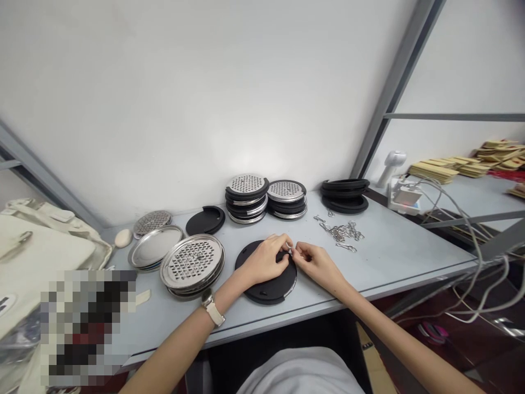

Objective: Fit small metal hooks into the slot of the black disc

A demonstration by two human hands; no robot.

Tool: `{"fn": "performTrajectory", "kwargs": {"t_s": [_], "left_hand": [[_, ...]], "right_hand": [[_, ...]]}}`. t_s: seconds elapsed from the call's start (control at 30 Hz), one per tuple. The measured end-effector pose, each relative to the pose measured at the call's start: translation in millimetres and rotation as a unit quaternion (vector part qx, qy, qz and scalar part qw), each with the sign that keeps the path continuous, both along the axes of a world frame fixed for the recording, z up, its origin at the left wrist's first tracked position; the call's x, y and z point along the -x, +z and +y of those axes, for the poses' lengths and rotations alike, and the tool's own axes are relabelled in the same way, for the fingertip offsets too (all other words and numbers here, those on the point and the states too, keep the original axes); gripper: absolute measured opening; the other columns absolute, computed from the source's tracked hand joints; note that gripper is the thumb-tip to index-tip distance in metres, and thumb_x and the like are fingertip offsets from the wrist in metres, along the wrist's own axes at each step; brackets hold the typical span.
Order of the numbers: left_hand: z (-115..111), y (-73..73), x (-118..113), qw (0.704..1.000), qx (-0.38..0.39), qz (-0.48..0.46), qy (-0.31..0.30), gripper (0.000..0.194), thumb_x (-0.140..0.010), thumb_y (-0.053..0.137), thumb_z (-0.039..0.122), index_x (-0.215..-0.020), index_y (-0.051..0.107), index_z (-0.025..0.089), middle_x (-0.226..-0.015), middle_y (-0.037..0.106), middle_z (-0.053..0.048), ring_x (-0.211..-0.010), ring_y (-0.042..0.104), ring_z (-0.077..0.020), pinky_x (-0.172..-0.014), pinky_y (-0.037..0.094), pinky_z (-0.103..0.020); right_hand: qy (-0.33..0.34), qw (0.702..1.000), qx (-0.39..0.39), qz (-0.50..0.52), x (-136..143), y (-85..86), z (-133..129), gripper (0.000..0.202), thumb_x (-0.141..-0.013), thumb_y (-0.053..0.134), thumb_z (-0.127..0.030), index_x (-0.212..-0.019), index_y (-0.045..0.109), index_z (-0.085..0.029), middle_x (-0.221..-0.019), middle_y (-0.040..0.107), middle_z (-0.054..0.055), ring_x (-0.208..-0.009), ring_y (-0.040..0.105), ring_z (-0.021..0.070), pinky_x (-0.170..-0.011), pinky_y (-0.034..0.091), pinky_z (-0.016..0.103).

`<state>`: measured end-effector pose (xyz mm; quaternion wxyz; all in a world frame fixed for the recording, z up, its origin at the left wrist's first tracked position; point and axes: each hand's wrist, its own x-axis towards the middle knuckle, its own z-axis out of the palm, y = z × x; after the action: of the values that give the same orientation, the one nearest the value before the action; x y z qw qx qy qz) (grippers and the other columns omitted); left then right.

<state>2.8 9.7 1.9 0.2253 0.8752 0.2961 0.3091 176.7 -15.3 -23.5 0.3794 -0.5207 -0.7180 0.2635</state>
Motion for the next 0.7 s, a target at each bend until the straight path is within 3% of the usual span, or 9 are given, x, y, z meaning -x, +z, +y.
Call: {"fn": "performTrajectory", "kwargs": {"t_s": [0.3,0.5,0.7], "left_hand": [[-0.4,-1.9,1.7,1.0,0.018,-0.006,0.017,0.028,-0.077,0.051,0.008,-0.101,0.045,0.021,-0.1,0.053,-0.003,-0.086,0.054,-0.0154,-0.08,0.047,-0.03],[-2.8,-2.1,1.3,1.0,0.026,0.008,-0.006,0.032,-0.077,0.054,0.012,-0.106,0.043,0.021,-0.104,0.05,-0.003,-0.082,0.054,-0.014,-0.077,0.048,-0.03],[-5.9,1.8,0.6,0.999,-0.015,0.027,0.021,0.032,-0.076,0.053,0.012,-0.105,0.043,0.021,-0.103,0.052,-0.004,-0.091,0.054,-0.0188,-0.083,0.047,-0.033]], "right_hand": [[-0.029,1.0,-0.008,0.007,-0.9,-2.9,5.8,0.035,-0.09,0.039,-0.037,-0.061,0.028,-0.021,-0.055,0.029,-0.006,-0.053,0.03,0.0096,-0.051,0.025,0.023],[0.034,0.999,0.002,-0.041,-1.0,-1.8,3.7,0.028,-0.093,0.035,-0.035,-0.07,0.043,-0.019,-0.06,0.046,-0.004,-0.056,0.041,0.0112,-0.054,0.029,0.023],[0.041,0.996,0.004,-0.074,-0.5,-1.0,2.6,0.031,-0.091,0.037,-0.034,-0.064,0.037,-0.019,-0.055,0.04,-0.005,-0.052,0.036,0.0096,-0.052,0.026,0.023]]}}
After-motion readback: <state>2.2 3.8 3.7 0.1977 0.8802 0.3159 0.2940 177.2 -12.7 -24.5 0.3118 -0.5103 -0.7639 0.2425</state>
